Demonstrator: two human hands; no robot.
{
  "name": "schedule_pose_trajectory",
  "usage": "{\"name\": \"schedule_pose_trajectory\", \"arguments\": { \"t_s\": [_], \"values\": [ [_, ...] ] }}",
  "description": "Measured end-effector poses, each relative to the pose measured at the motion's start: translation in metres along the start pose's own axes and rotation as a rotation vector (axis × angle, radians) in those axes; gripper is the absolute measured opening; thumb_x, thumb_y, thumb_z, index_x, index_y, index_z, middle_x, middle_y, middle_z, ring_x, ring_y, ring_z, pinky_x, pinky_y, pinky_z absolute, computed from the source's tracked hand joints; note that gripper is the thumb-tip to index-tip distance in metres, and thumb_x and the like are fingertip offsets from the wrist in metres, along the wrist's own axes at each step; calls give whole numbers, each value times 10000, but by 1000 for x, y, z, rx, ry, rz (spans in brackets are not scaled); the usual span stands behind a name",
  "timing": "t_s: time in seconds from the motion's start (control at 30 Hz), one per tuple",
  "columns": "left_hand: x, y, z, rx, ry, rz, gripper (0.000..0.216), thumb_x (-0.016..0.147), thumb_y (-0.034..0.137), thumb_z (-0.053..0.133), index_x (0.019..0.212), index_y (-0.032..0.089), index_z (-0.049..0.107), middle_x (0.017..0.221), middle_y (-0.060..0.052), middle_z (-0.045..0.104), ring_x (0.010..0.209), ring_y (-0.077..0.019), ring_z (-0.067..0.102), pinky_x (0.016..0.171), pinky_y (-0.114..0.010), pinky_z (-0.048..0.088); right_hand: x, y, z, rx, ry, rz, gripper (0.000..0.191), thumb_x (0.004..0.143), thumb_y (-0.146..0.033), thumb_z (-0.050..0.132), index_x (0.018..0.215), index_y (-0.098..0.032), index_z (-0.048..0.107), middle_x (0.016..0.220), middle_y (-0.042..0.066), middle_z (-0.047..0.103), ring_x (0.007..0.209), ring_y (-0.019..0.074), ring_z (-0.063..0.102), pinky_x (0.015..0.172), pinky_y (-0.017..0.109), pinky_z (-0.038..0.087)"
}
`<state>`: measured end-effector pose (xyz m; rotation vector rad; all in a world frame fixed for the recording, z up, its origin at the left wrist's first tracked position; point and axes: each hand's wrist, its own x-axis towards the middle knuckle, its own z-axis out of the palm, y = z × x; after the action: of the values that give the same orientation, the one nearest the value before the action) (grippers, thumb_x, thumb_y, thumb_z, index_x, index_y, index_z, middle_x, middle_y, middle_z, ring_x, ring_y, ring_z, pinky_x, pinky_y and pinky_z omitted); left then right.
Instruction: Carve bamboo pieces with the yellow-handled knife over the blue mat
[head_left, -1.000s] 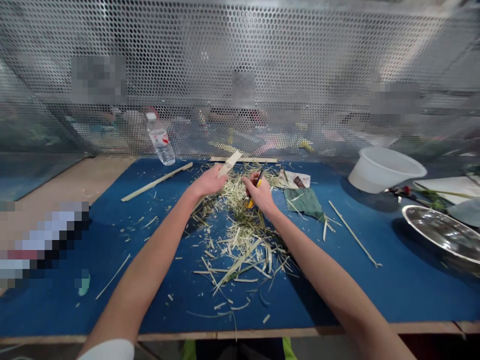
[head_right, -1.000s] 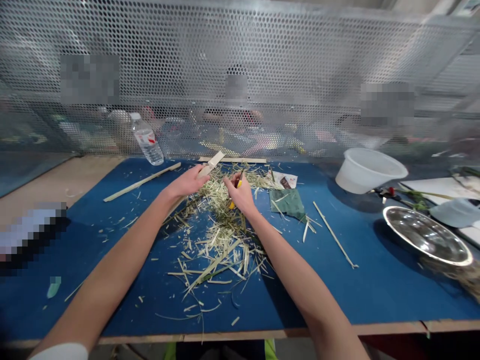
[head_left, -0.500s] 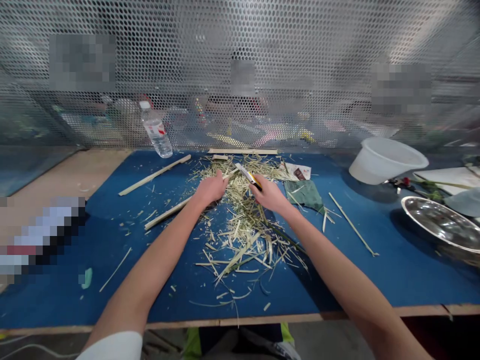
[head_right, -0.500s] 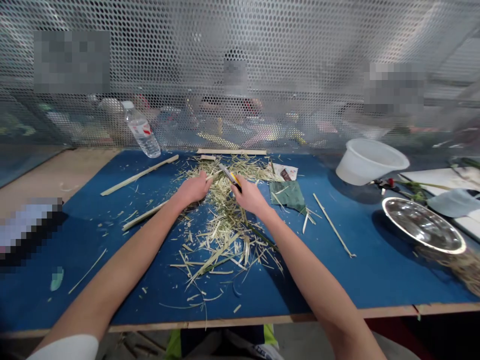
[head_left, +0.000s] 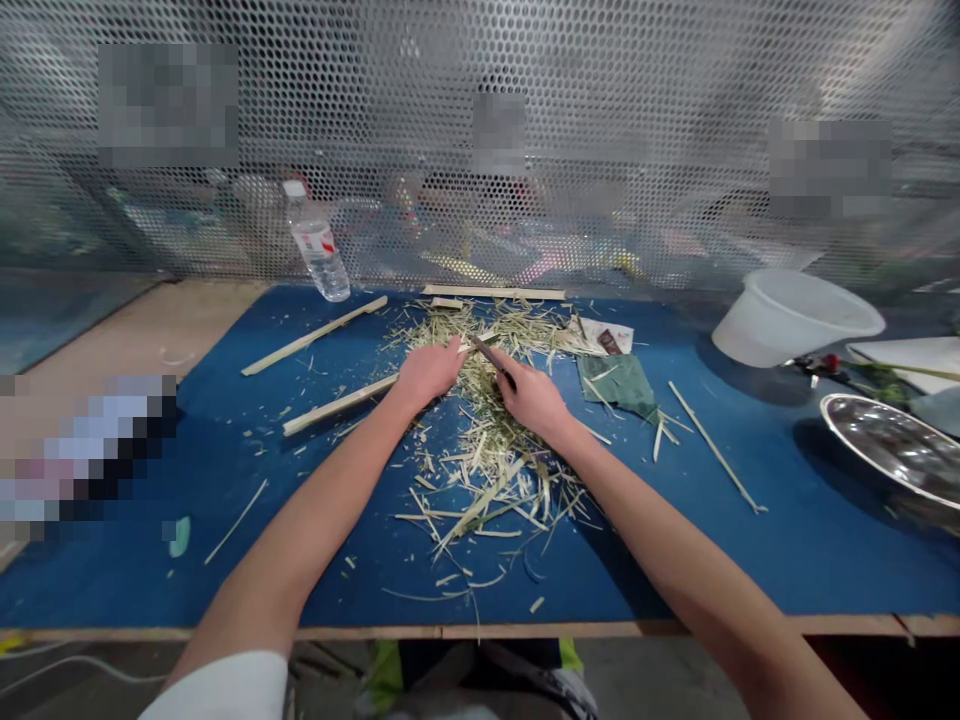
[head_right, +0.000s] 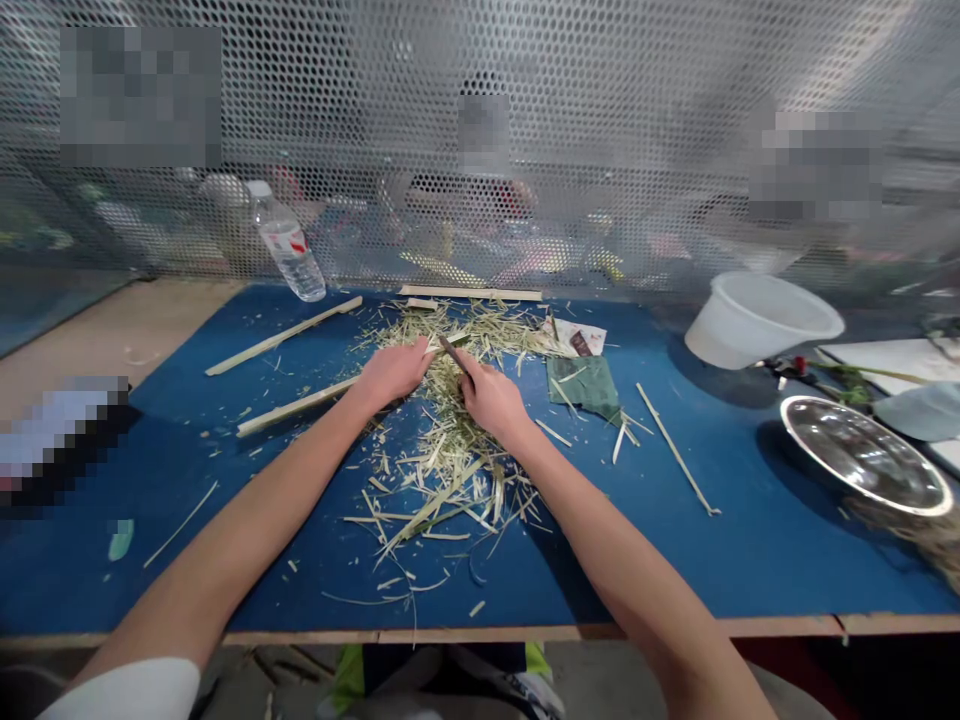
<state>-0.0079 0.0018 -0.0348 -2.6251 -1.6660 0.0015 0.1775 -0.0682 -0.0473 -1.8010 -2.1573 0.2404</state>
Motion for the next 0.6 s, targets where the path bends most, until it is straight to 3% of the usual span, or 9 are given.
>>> {"name": "schedule_pose_trajectory", "arguments": {
  "t_s": [0.33,0.5,0.6],
  "values": [
    [-1,4,-1,52,25,31,458,1026,426,239,1285,167,514,1011,-183,734,959,-327,706,819,-425,504,1,-33,-4,-270,-152,143,562,1035,-284,206,1586,-186,162,1088,201,696,933,308,707,788,409,522],
    [0,6,-1,50,24,18,440,1033,392,239,1255,141,526,995,-189,735,965,-320,709,821,-420,505,10,-33,0,-219,-148,146,547,1025,-259,250,1567,-185,223,1009,191,722,880,304,712,766,402,517],
    [-1,7,1,49,29,10,430,1032,370,244,1242,123,526,990,-197,734,963,-325,710,817,-422,507,16,-22,1,-79,-87,117,509,1025,-308,289,1520,-205,345,924,161,731,799,281,701,730,375,507]
  ]
}}
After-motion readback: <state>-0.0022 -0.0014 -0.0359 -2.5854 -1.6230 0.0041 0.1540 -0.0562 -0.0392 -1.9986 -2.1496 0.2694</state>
